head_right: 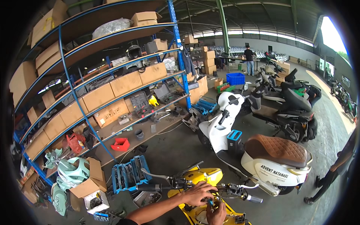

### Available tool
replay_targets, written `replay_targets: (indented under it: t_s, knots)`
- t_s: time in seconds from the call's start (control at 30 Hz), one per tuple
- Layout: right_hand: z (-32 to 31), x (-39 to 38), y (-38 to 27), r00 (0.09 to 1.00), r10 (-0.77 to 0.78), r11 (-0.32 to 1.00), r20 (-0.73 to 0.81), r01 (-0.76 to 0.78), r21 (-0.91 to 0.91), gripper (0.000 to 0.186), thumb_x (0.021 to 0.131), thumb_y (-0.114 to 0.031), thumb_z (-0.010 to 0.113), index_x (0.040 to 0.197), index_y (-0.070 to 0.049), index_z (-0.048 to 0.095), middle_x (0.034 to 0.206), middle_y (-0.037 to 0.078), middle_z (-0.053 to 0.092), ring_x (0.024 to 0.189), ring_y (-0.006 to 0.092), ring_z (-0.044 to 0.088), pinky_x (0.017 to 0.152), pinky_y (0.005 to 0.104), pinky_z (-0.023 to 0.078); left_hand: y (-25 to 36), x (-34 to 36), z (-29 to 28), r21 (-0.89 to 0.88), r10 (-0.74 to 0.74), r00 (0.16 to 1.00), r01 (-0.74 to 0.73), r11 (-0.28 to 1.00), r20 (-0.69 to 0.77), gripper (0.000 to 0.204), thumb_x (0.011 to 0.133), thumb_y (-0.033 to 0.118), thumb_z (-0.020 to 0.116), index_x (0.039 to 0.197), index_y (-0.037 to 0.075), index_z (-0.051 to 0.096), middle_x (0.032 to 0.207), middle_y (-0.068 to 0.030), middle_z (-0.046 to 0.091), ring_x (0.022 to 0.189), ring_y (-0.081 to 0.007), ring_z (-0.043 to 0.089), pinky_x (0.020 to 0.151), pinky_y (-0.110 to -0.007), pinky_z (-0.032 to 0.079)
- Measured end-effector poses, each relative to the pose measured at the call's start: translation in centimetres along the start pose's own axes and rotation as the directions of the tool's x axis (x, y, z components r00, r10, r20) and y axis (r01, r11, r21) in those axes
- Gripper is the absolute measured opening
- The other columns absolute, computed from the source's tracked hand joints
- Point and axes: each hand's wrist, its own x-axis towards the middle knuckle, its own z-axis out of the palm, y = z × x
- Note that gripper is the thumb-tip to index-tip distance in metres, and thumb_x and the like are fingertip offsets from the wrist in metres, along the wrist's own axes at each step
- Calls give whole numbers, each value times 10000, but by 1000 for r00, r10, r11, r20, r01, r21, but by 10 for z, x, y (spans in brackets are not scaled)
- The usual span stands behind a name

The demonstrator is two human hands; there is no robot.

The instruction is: The person selects several metal rods from a blue toolbox and a tray of small parts, then uses a screwdriver and their hands to disassemble and adjust components on the front handlebars and steering assembly of a yellow scooter.

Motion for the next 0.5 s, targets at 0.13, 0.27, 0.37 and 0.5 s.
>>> replay_targets:
  t_s: [0.13,0.27,0.37,0.5]
  knots:
    - [3,0,5,994,47,992,97,-58,109,348,878,-324,710,943,14,653,735,194,653,596,369,601,566,434,474,-9,-21,17,106,-66,998,64,992,13,256,714,232,750,909,102,647,1353,-105,494,1268,-269,454,1102,-469,285]
    - [13,7,80,753,343,938,561,-307,-161,605,938,-548,536,1001,41,660,816,259,659,701,401,624,620,506,463,-24,-12,48,314,115,987,-74,947,-115,266,838,234,733,1049,83,674,1256,-161,591,1184,-321,547,971,-475,462]
    - [-32,38,-15,683,285,741,672,-602,298,499,910,-453,611,991,37,667,881,200,682,749,310,628,646,470,472,-58,-19,107,254,80,963,-12,967,-258,292,778,303,748,1029,167,688,1399,-104,480,1367,-336,323,1141,-529,232]
    - [-16,30,67,456,397,781,797,-623,-32,545,932,-442,552,1296,-40,508,1127,133,617,978,199,603,808,351,495,-56,-26,112,241,81,927,10,970,-366,273,790,330,697,1053,259,712,1370,-47,511,1346,-307,342,1133,-574,189]
